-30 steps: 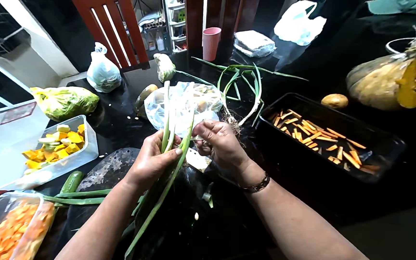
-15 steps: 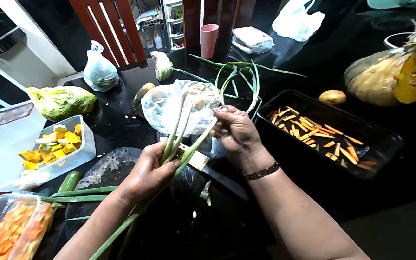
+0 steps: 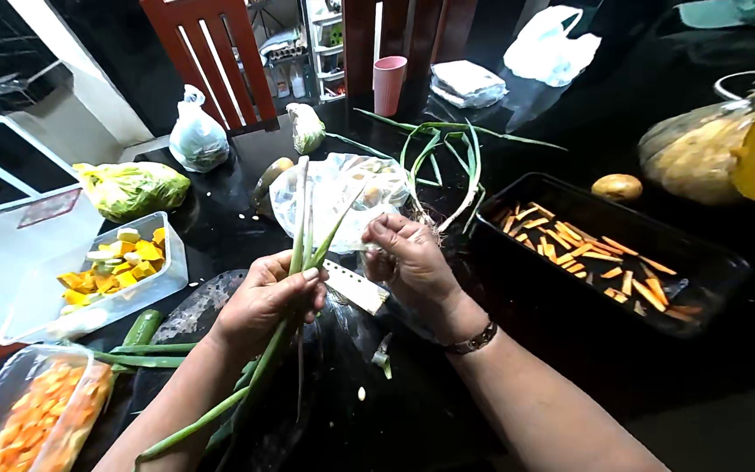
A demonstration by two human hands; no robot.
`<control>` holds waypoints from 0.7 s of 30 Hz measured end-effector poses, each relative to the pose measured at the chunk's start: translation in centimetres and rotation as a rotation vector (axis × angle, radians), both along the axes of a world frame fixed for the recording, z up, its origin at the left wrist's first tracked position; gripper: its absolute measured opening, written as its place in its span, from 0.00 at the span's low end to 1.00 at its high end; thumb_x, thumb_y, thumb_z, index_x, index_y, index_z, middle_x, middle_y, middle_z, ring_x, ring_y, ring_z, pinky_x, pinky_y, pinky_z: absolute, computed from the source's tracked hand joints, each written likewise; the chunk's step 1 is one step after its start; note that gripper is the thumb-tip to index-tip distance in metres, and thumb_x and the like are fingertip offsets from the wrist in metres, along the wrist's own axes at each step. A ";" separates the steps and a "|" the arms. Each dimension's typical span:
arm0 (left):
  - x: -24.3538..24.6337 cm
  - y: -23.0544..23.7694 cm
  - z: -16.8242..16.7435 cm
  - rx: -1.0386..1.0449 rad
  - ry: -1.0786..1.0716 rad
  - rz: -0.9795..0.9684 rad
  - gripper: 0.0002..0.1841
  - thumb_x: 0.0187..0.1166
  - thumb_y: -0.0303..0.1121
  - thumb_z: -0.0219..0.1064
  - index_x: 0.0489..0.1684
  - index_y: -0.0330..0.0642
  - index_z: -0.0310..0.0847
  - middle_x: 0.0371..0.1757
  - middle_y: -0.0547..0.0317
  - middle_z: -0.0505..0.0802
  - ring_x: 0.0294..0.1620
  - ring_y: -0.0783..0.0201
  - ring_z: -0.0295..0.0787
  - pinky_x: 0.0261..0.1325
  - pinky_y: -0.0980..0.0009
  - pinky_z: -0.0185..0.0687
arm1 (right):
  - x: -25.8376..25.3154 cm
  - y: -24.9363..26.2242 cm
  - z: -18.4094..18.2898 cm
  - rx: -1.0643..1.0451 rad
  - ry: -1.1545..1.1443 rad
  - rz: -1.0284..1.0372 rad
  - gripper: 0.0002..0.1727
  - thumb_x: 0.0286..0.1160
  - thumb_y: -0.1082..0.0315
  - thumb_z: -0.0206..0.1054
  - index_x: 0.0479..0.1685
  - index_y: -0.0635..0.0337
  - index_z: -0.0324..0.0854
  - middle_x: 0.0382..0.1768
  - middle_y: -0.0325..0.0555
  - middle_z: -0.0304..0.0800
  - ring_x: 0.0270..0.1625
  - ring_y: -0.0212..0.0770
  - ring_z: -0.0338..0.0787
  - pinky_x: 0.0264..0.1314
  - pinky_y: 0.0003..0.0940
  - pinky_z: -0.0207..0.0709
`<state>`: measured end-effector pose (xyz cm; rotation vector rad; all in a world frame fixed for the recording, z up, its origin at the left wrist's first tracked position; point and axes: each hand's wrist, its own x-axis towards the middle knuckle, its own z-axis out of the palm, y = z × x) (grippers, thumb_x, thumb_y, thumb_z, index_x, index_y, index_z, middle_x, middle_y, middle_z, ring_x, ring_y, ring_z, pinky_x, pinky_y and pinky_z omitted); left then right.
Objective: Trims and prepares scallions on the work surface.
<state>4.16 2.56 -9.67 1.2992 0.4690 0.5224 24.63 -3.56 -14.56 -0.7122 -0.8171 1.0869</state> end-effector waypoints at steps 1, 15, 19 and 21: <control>0.2 0.0 -0.2 -0.009 -0.003 -0.015 0.09 0.83 0.26 0.57 0.42 0.35 0.85 0.25 0.56 0.90 0.23 0.70 0.88 0.31 0.78 0.87 | -0.3 0.0 -0.1 0.019 -0.002 0.030 0.10 0.86 0.70 0.58 0.36 0.54 0.83 0.20 0.34 0.80 0.15 0.23 0.72 0.19 0.17 0.71; -0.4 -0.3 0.3 0.086 0.074 -0.126 0.06 0.80 0.28 0.62 0.42 0.40 0.86 0.28 0.62 0.90 0.23 0.77 0.83 0.27 0.84 0.81 | 2.8 -0.1 -0.4 -0.110 0.255 -0.102 0.09 0.88 0.61 0.58 0.38 0.47 0.80 0.19 0.28 0.76 0.16 0.21 0.71 0.19 0.15 0.68; -5.2 0.6 6.2 0.257 0.082 0.099 0.09 0.86 0.33 0.59 0.49 0.48 0.87 0.32 0.64 0.91 0.24 0.77 0.84 0.28 0.83 0.84 | 4.1 -0.9 0.9 -0.079 0.028 -0.192 0.11 0.91 0.56 0.57 0.42 0.48 0.80 0.21 0.30 0.74 0.15 0.22 0.67 0.17 0.15 0.66; -8.9 2.8 9.0 0.328 0.011 0.160 0.11 0.88 0.35 0.56 0.52 0.50 0.86 0.28 0.70 0.90 0.22 0.81 0.82 0.25 0.86 0.80 | 3.6 -2.0 1.7 -0.082 -0.247 -0.033 0.12 0.90 0.59 0.56 0.42 0.52 0.82 0.22 0.33 0.78 0.13 0.22 0.68 0.15 0.15 0.67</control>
